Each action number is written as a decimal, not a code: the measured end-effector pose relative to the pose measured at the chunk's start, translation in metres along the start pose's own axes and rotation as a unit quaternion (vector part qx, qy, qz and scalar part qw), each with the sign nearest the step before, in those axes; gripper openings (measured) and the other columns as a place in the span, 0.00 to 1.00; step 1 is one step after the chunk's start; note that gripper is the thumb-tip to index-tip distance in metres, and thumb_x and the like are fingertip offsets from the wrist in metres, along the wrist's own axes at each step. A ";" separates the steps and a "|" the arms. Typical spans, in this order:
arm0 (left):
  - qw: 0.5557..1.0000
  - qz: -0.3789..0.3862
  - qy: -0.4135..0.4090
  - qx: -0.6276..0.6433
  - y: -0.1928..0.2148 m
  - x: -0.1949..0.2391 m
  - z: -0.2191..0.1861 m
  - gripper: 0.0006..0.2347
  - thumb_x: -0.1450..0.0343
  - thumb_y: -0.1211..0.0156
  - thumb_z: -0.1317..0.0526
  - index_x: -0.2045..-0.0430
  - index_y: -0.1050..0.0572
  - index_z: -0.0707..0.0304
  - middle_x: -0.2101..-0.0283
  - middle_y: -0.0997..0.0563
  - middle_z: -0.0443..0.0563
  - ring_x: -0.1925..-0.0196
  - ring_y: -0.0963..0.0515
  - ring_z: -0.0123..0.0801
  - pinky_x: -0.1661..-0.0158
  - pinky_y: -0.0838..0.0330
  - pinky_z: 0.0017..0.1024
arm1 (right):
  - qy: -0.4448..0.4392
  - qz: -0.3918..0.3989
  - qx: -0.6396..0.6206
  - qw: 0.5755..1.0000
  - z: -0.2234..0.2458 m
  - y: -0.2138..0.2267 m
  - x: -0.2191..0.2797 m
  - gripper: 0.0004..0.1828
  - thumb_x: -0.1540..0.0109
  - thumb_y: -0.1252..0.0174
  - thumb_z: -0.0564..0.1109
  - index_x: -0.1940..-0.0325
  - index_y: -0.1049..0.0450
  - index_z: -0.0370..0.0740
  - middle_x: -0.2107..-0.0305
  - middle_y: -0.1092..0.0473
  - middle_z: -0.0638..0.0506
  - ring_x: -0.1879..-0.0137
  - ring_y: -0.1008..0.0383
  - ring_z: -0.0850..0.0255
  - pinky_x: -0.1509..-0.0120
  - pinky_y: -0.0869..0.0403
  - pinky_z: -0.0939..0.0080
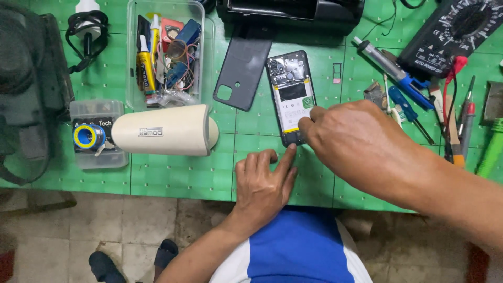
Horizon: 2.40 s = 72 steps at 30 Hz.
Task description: Cleaning and repairing a disassembled smartphone using a small pick and a toothbrush on a workbench.
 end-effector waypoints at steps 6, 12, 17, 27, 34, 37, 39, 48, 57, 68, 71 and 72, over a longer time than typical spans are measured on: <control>1.000 -0.003 -0.004 -0.001 0.000 0.001 0.000 0.18 0.25 0.36 0.55 0.40 0.27 0.50 0.60 0.27 0.51 0.64 0.30 0.43 0.65 0.40 0.40 | -0.020 0.033 -0.042 0.998 0.000 -0.005 -0.005 0.08 0.38 0.48 0.34 0.57 0.34 0.43 0.77 0.31 0.52 0.78 0.26 0.48 0.79 0.31 0.47; 1.000 -0.002 -0.001 0.015 0.002 0.000 -0.001 0.16 0.26 0.36 0.56 0.43 0.25 0.51 0.60 0.27 0.52 0.63 0.29 0.43 0.65 0.40 0.40 | -0.041 -0.008 -0.010 0.999 -0.002 -0.009 -0.003 0.11 0.43 0.45 0.38 0.78 0.32 0.51 0.84 0.31 0.56 0.75 0.26 0.49 0.76 0.34 0.48; 1.000 -0.002 -0.002 0.010 0.001 0.001 -0.001 0.17 0.25 0.38 0.55 0.42 0.25 0.51 0.60 0.27 0.51 0.63 0.30 0.43 0.65 0.40 0.40 | -0.032 0.008 -0.030 0.999 0.001 0.001 -0.003 0.06 0.42 0.45 0.36 0.68 0.30 0.46 0.78 0.32 0.52 0.78 0.27 0.48 0.78 0.32 0.48; 1.000 -0.001 0.014 0.016 0.002 0.000 0.000 0.16 0.26 0.37 0.55 0.43 0.24 0.51 0.59 0.26 0.50 0.63 0.30 0.43 0.64 0.40 0.40 | -0.033 0.004 -0.040 0.999 0.000 -0.012 -0.005 0.10 0.41 0.46 0.36 0.58 0.34 0.45 0.73 0.31 0.51 0.78 0.25 0.48 0.80 0.31 0.47; 1.000 -0.002 0.004 0.015 -0.001 0.002 0.001 0.17 0.25 0.37 0.55 0.41 0.26 0.52 0.59 0.26 0.52 0.63 0.29 0.43 0.65 0.40 0.40 | -0.034 -0.009 0.044 0.998 0.002 -0.008 -0.004 0.11 0.44 0.41 0.37 0.75 0.30 0.53 0.86 0.30 0.61 0.77 0.25 0.55 0.78 0.32 0.54; 1.000 0.002 0.007 0.013 0.000 0.003 0.001 0.17 0.25 0.38 0.55 0.42 0.25 0.52 0.59 0.26 0.52 0.63 0.29 0.43 0.64 0.40 0.40 | -0.028 -0.009 -0.016 0.999 0.003 -0.004 -0.003 0.05 0.36 0.46 0.40 0.66 0.31 0.46 0.79 0.30 0.54 0.77 0.25 0.51 0.79 0.31 0.49; 1.000 0.004 0.010 0.018 0.000 0.003 0.001 0.18 0.26 0.37 0.55 0.41 0.25 0.51 0.59 0.26 0.50 0.63 0.29 0.43 0.64 0.39 0.41 | -0.011 0.022 -0.038 0.999 0.005 0.001 -0.002 0.10 0.41 0.46 0.31 0.61 0.33 0.43 0.71 0.32 0.49 0.78 0.26 0.48 0.79 0.30 0.47; 0.963 -0.243 0.104 0.056 0.023 0.042 0.044 0.16 0.35 0.24 0.58 0.69 0.32 0.54 0.64 0.31 0.47 0.60 0.30 0.40 0.55 0.38 0.36 | -0.096 0.030 -0.053 0.993 -0.002 0.005 -0.007 0.25 0.39 0.41 0.66 0.53 0.33 0.46 0.69 0.27 0.52 0.70 0.20 0.44 0.71 0.23 0.43; 0.948 -0.211 0.222 0.091 0.035 0.020 0.111 0.36 0.37 0.18 0.64 0.37 0.38 0.69 0.39 0.28 0.67 0.34 0.29 0.59 0.35 0.30 0.48 | -0.112 0.061 -0.043 0.991 -0.004 0.005 -0.008 0.22 0.37 0.44 0.64 0.53 0.35 0.47 0.69 0.25 0.50 0.67 0.20 0.42 0.68 0.26 0.41; 0.945 -0.209 0.246 -0.051 0.054 0.024 0.154 0.25 0.33 0.22 0.56 0.51 0.26 0.79 0.53 0.20 0.70 0.49 0.21 0.61 0.48 0.26 0.46 | -0.096 0.040 -0.013 0.994 -0.006 0.000 -0.007 0.15 0.36 0.47 0.58 0.55 0.34 0.47 0.73 0.27 0.54 0.72 0.22 0.47 0.72 0.27 0.46; 0.944 -0.214 0.240 -0.069 0.055 0.030 0.166 0.27 0.33 0.20 0.56 0.49 0.27 0.81 0.52 0.21 0.74 0.48 0.22 0.66 0.47 0.27 0.50 | -0.081 0.054 -0.027 0.995 -0.005 0.004 -0.006 0.07 0.37 0.51 0.45 0.55 0.34 0.45 0.74 0.30 0.52 0.75 0.24 0.47 0.74 0.29 0.45; 0.943 -0.220 0.241 -0.068 0.057 0.032 0.170 0.28 0.33 0.19 0.58 0.47 0.28 0.81 0.49 0.21 0.75 0.46 0.21 0.67 0.45 0.27 0.50 | -0.063 0.057 -0.033 0.996 -0.003 0.005 -0.007 0.11 0.39 0.53 0.34 0.55 0.35 0.44 0.75 0.31 0.51 0.78 0.26 0.47 0.76 0.30 0.44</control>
Point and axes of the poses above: each hand's wrist, its own x-axis away from the middle knuckle, its own y-axis out of the back of the hand, z = x × y, the point moved 4 cm from there along -x, towards the middle knuckle
